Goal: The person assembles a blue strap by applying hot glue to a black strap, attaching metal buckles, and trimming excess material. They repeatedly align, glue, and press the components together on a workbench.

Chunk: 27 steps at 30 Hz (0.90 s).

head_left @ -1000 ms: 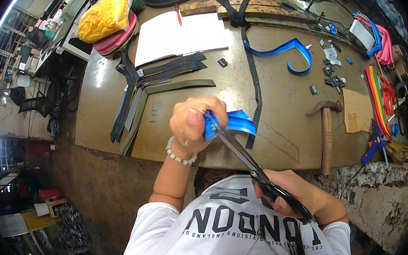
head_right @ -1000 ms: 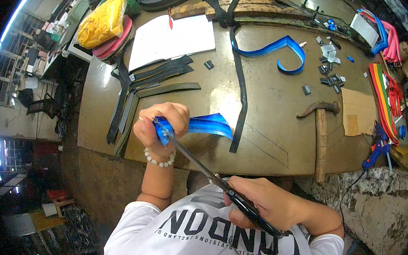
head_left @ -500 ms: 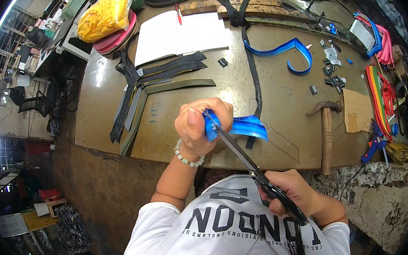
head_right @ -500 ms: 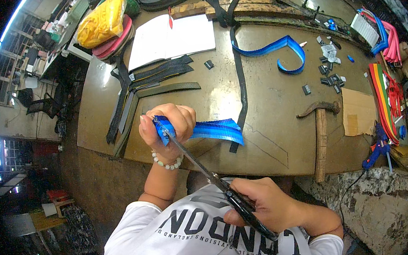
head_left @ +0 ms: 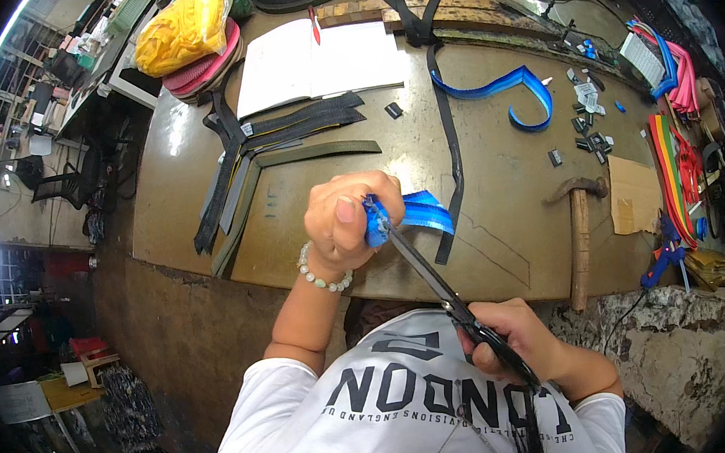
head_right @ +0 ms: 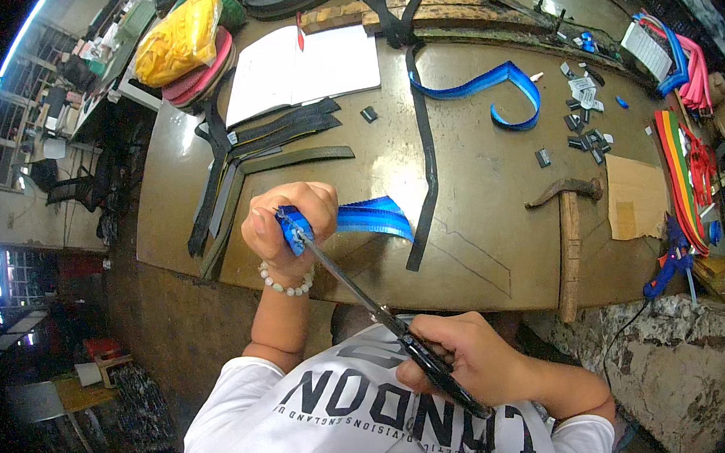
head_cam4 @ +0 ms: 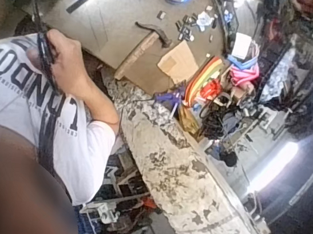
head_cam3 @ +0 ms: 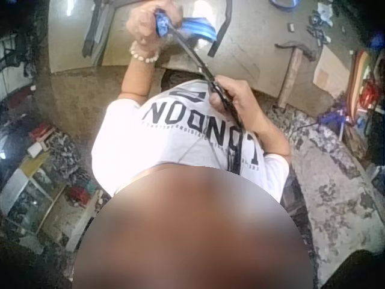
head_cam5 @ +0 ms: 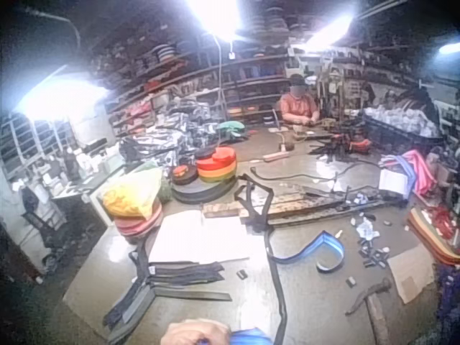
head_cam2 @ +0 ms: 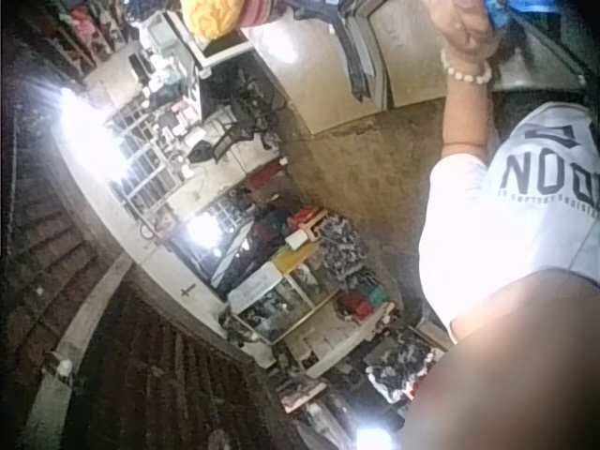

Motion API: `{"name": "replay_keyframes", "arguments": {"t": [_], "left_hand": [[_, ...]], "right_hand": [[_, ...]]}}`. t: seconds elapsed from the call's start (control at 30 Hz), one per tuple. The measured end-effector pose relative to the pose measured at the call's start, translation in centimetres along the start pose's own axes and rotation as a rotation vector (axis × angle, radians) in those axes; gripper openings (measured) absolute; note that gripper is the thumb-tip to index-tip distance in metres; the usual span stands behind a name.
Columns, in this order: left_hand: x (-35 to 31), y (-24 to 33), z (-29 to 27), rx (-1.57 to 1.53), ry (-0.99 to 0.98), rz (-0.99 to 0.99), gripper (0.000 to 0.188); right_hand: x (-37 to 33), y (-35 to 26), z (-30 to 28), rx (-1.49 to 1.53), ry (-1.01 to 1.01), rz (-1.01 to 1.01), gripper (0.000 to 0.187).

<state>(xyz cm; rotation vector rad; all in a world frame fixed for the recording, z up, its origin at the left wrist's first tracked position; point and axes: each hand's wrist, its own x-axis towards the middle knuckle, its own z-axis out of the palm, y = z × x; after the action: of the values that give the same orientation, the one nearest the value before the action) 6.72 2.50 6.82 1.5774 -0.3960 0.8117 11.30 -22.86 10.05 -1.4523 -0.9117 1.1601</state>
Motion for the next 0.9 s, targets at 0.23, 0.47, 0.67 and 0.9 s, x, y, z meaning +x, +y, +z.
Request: {"name": "replay_keyframes", "arguments": {"t": [0.23,0.47,0.67,0.9], "left_hand": [[-0.2,0.0,0.2,-0.040,-0.004,-0.052,0.056],[0.1,0.3,-0.1,0.069,-0.047,-0.005,0.054],[0.1,0.3,0.0,0.120,-0.052,-0.019,0.057],[-0.5,-0.4,0.8,0.008,0.087,-0.156,0.068]], "right_hand": [[0.2,0.1,0.0,-0.018,-0.015,-0.046,0.028],[-0.3,-0.2,-0.4,0.129,-0.094,0.114,0.030],[0.0,-0.5,0.0,0.122,-0.051,0.121,0.037],[-0.3,0.6,-0.1,0.035,-0.014,0.020,0.042]]}}
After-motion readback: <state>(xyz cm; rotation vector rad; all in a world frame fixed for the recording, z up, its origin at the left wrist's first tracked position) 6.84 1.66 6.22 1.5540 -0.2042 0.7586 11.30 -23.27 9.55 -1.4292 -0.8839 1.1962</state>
